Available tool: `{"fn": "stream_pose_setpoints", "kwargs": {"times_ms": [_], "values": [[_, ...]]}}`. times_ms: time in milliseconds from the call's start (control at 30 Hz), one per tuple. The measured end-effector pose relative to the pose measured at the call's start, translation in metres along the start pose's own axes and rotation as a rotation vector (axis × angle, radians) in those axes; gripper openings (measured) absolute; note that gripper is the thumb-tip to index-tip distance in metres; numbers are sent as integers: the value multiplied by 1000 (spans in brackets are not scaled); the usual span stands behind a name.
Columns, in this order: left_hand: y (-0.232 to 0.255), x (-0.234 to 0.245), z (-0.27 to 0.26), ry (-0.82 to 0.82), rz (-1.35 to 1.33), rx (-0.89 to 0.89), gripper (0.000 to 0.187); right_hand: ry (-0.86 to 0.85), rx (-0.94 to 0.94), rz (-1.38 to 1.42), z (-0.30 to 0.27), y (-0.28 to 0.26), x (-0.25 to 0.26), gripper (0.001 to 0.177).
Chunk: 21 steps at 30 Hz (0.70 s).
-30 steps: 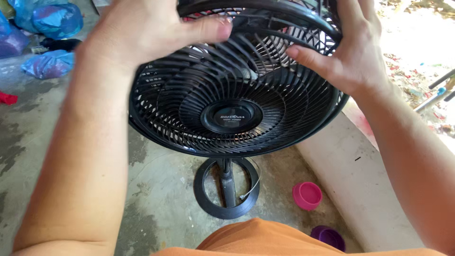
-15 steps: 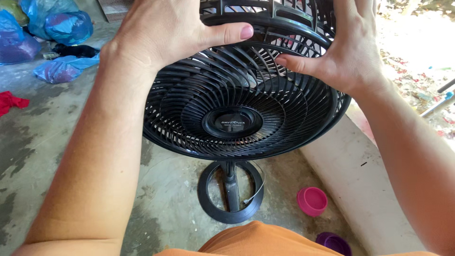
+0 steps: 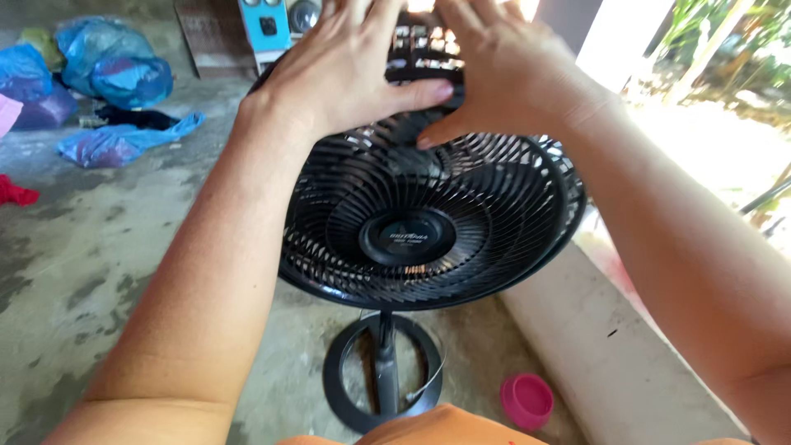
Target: The person assembles a standing fan by attaching the front protective grille to the fan head. They align the grille with the fan blades and repeatedly adjust its position to ensure it is properly secured.
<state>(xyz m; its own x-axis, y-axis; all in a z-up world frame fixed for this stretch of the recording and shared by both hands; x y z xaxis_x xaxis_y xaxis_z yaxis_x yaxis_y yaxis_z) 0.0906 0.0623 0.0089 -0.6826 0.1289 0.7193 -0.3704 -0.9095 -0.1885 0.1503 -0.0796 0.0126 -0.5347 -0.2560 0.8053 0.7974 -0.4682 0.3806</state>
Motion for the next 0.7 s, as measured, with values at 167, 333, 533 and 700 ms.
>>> {"fn": "stream_pose_setpoints", "kwargs": {"times_ms": [167, 333, 533, 700], "values": [[-21, -19, 4, -291, -108, 309, 99, -63, -162, 76, 7, -3, -7, 129], [-12, -25, 23, -273, -72, 305, 104, -134, -256, 85, 15, 11, -14, 134], [-18, -31, 23, -293, -77, 359, 102, -174, -239, 62, 20, 16, -22, 135], [-19, -25, 28, -289, -57, 347, 107, -85, -194, 106, 20, 14, -17, 127]]}}
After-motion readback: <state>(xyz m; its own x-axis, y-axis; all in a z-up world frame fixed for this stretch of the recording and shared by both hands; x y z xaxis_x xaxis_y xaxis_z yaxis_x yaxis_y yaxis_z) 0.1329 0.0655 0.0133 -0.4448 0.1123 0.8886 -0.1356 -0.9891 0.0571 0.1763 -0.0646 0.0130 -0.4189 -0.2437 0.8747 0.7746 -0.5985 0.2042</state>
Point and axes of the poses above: each hand's wrist, its own z-axis towards the middle knuckle, its own x-axis out of the back of the hand, y = z × x, the point moved 6 cm from there along z, towards the middle knuckle, and after that the axes turned 9 degrees about -y, right-handed, at the moved point
